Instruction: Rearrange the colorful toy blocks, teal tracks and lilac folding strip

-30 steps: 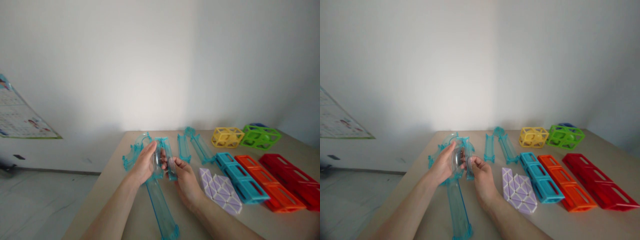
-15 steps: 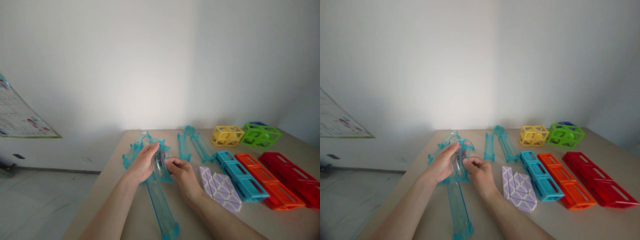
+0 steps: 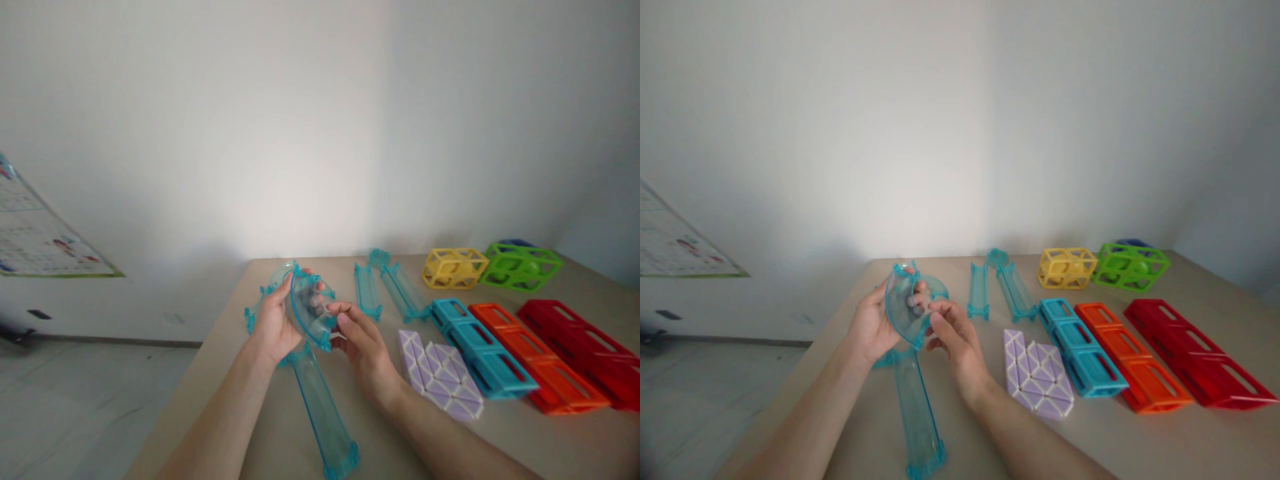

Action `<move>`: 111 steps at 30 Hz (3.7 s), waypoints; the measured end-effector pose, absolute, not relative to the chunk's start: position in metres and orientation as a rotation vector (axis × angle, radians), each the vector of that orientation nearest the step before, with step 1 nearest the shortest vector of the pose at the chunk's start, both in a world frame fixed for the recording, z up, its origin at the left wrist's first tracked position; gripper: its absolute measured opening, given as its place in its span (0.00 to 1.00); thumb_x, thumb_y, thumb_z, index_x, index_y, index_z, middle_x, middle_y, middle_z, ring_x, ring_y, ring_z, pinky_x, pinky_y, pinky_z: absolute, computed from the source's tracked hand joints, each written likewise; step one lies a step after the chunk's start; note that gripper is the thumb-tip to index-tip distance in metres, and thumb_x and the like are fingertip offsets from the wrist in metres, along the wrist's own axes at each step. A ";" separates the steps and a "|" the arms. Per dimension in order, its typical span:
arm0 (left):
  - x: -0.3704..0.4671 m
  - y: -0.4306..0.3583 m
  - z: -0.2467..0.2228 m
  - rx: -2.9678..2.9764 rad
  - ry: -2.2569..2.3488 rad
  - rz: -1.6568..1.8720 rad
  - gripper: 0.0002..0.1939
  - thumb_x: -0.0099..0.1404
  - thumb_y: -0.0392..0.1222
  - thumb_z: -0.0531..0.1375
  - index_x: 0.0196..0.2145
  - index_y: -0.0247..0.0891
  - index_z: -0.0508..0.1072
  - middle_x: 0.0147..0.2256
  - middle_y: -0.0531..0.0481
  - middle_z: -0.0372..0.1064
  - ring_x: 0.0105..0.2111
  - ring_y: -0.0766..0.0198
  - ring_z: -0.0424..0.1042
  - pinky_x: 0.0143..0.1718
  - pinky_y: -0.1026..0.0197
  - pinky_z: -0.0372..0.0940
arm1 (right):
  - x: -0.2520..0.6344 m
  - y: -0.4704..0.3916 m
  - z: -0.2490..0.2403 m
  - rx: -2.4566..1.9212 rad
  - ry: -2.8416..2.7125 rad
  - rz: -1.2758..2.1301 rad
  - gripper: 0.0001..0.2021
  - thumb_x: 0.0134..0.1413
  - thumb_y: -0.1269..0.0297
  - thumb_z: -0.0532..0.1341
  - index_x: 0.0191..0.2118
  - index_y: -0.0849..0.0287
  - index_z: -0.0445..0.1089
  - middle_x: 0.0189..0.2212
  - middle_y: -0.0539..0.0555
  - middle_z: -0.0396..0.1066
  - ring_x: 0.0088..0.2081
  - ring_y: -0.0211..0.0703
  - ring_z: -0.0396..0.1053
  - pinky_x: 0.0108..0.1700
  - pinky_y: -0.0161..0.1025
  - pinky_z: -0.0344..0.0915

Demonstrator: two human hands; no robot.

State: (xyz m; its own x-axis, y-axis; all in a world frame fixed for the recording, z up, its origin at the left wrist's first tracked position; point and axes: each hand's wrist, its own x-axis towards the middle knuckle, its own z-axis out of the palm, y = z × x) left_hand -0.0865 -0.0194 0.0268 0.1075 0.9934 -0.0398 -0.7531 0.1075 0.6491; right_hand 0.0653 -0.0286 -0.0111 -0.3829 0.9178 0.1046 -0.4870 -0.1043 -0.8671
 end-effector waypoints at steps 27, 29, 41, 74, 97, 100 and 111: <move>-0.083 -0.025 0.025 1.002 0.557 1.494 0.26 0.50 0.62 0.66 0.38 0.37 0.76 0.41 0.44 0.75 0.43 0.50 0.73 0.44 0.51 0.68 | 0.064 -0.030 -0.024 -0.769 -1.394 0.906 0.16 0.47 0.77 0.61 0.41 0.53 0.63 0.35 0.48 0.67 0.32 0.37 0.65 0.34 0.36 0.64; -0.083 -0.027 0.025 1.011 0.576 1.490 0.25 0.49 0.61 0.66 0.36 0.37 0.76 0.41 0.44 0.74 0.44 0.50 0.73 0.43 0.51 0.68 | 0.064 -0.031 -0.023 -0.789 -1.416 0.887 0.16 0.47 0.78 0.61 0.41 0.53 0.63 0.34 0.49 0.66 0.31 0.38 0.64 0.34 0.36 0.64; -0.083 -0.029 0.038 0.862 0.670 1.582 0.11 0.57 0.45 0.62 0.36 0.36 0.74 0.35 0.45 0.74 0.40 0.56 0.73 0.42 0.56 0.66 | 0.071 -0.032 -0.016 -0.906 -1.493 0.512 0.15 0.49 0.81 0.57 0.39 0.54 0.63 0.29 0.47 0.62 0.29 0.39 0.61 0.33 0.37 0.60; -0.073 -0.017 0.024 0.912 0.998 1.879 0.12 0.52 0.37 0.68 0.36 0.38 0.73 0.32 0.53 0.73 0.31 0.68 0.73 0.37 0.65 0.66 | 0.076 -0.027 -0.009 -1.027 -1.691 0.134 0.18 0.48 0.78 0.58 0.45 0.57 0.67 0.33 0.53 0.67 0.39 0.50 0.62 0.42 0.47 0.60; -0.072 -0.023 0.022 1.380 1.259 1.907 0.07 0.52 0.35 0.68 0.32 0.40 0.78 0.37 0.49 0.72 0.39 0.62 0.72 0.38 0.66 0.68 | 0.075 -0.029 -0.007 -0.973 -1.671 0.178 0.17 0.47 0.78 0.59 0.44 0.58 0.66 0.32 0.52 0.67 0.38 0.48 0.63 0.42 0.45 0.61; -0.076 -0.018 0.016 1.477 1.321 1.906 0.07 0.56 0.40 0.66 0.34 0.39 0.76 0.37 0.48 0.72 0.40 0.61 0.73 0.38 0.64 0.69 | 0.075 -0.029 -0.008 -0.977 -1.686 0.209 0.17 0.47 0.77 0.59 0.45 0.58 0.66 0.33 0.52 0.67 0.39 0.48 0.64 0.44 0.45 0.61; -0.080 -0.015 0.005 1.844 1.685 1.423 0.19 0.64 0.49 0.57 0.51 0.42 0.69 0.45 0.46 0.72 0.35 0.64 0.73 0.34 0.63 0.69 | 0.066 -0.038 -0.013 -1.146 -1.896 0.764 0.20 0.57 0.67 0.55 0.56 0.56 0.60 0.38 0.54 0.72 0.28 0.40 0.69 0.33 0.37 0.64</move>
State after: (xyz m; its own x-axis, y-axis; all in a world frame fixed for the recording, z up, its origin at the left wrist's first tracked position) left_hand -0.0802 -0.0151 0.0049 -0.1560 0.8692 0.4692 0.6083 -0.2897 0.7389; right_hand 0.0658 -0.0384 -0.0134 -0.2922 0.9054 0.3081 0.4387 0.4131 -0.7980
